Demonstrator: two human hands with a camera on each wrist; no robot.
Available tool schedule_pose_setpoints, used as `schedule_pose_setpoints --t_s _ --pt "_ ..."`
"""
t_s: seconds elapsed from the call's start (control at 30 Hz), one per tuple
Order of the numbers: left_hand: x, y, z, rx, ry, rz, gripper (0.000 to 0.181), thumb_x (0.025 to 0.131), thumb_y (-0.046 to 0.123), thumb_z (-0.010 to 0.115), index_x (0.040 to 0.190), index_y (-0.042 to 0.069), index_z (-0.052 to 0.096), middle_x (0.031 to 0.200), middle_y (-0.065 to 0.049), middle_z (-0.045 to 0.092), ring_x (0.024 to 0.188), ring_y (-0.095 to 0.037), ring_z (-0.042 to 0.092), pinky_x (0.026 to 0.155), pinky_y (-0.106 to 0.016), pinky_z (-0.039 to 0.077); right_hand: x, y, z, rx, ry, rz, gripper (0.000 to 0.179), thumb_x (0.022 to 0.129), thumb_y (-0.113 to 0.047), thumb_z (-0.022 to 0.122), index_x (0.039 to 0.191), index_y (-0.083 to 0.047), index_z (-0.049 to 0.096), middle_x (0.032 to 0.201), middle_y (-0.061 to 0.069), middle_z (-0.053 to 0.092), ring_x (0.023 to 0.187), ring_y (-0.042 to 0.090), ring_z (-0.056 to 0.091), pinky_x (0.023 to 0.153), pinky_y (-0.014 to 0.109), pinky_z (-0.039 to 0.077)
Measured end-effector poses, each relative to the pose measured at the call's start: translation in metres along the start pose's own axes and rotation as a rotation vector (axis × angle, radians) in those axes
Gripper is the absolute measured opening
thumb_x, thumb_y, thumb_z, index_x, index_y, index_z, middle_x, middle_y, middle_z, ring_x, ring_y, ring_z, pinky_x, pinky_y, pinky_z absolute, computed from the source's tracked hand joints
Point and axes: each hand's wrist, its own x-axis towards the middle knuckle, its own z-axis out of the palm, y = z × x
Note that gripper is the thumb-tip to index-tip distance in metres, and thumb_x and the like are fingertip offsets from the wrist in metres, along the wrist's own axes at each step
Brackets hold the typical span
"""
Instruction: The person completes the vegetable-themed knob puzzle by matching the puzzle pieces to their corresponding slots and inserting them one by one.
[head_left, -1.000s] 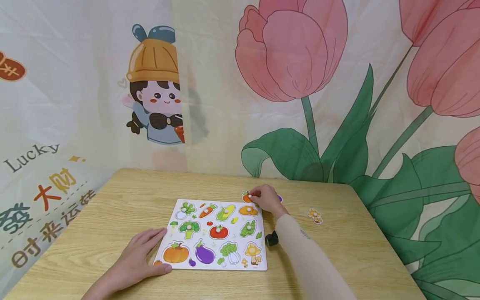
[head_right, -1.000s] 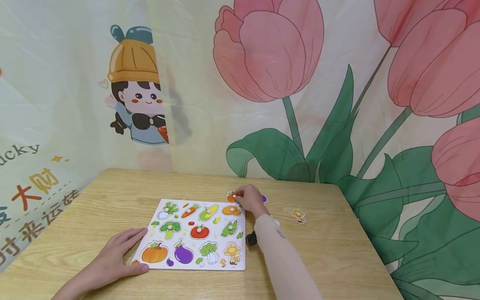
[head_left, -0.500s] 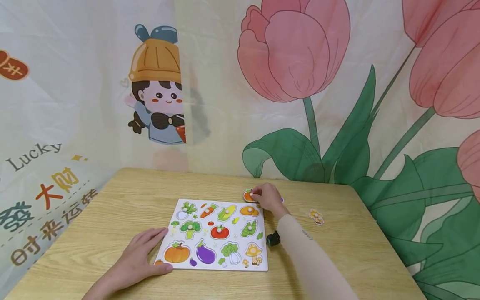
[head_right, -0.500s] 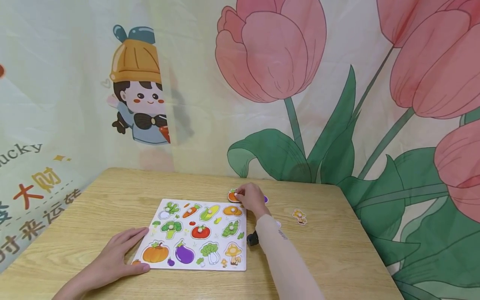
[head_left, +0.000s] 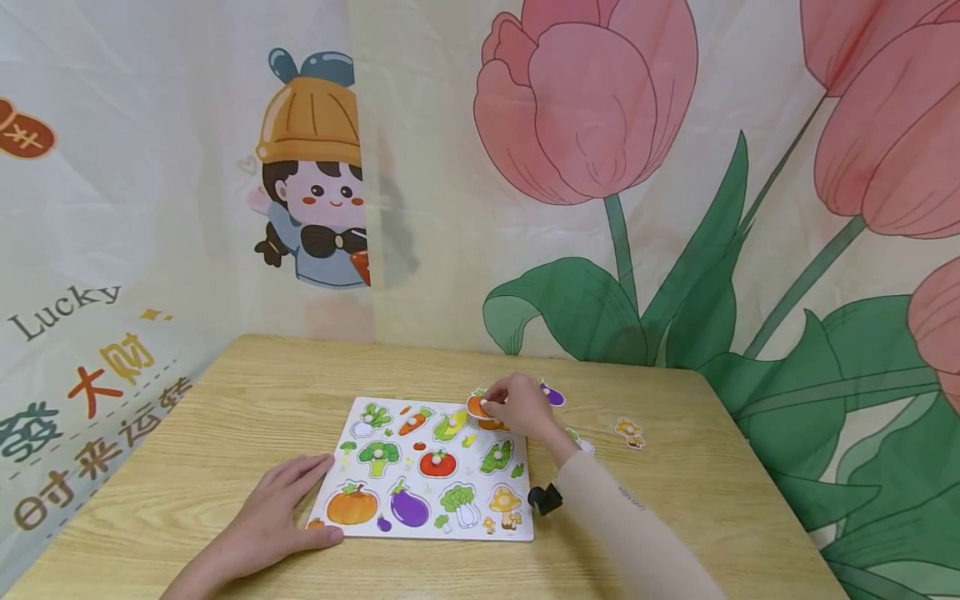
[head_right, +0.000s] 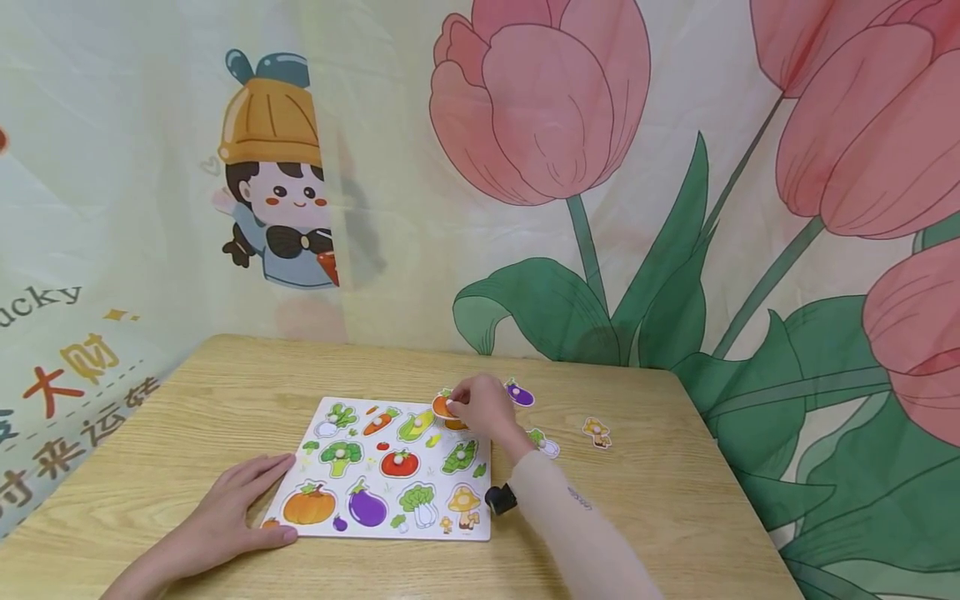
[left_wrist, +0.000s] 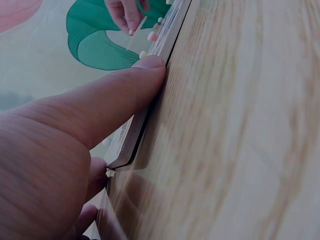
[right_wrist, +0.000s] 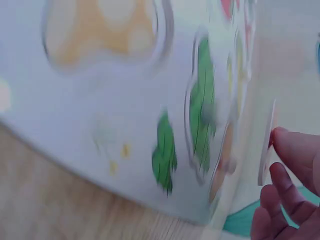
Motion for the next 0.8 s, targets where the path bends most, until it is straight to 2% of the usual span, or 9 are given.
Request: schedule_pose_setpoints --t_s 0.23,0.43,0.53,0.8 --pt "-0.001 0.001 -0.002 -0.002 -0.005 -0.007 0.107 0.077 0.063 0.088 0.157 0.004 0.051 0.159 -0.014 0.048 0.145 -0.045 0.032 0.108 -0.073 0.036 -0.028 -0.018 0.009 0.026 -0.018 -0.046 0.007 0.096 -0.022 0.082 0.094 -0.015 0.082 0.087 -0.006 0.065 0.083 0.015 0.056 0.068 0.027 0.047" --pt "-0.001 0.000 -0.002 -0.015 -0.008 -0.010 0.107 0.077 0.062 0.089 0.158 0.005 0.050 0.160 -0.014 0.048 0.147 -0.045 0.031 0.108 -0.074 0.036 -0.050 -0.035 0.022 0.051 -0.031 -0.047 0.008 0.094 -0.023 0.084 0.090 -0.017 0.082 0.083 -0.007 0.062 0.081 0.014 0.054 0.067 0.027 0.044" --pt "-0.001 0.000 -0.002 -0.014 -0.008 -0.011 0.107 0.076 0.062 0.089 0.158 0.005 0.050 0.159 -0.014 0.048 0.147 -0.045 0.031 0.108 -0.073 0.036 -0.057 -0.041 0.031 0.073 -0.048 -0.047 0.008 0.094 -0.023 0.085 0.088 -0.018 0.082 0.082 -0.009 0.062 0.078 0.011 0.053 0.064 0.026 0.044" --pt "-0.001 0.000 -0.001 -0.014 -0.011 -0.008 0.107 0.077 0.063 0.089 0.158 0.004 0.050 0.160 -0.014 0.048 0.147 -0.046 0.030 0.108 -0.074 0.035 -0.072 -0.058 0.053 0.133 -0.085 -0.110 0.006 0.092 -0.020 0.086 0.087 -0.017 0.083 0.074 -0.013 0.063 0.068 0.004 0.051 0.059 0.022 0.042"
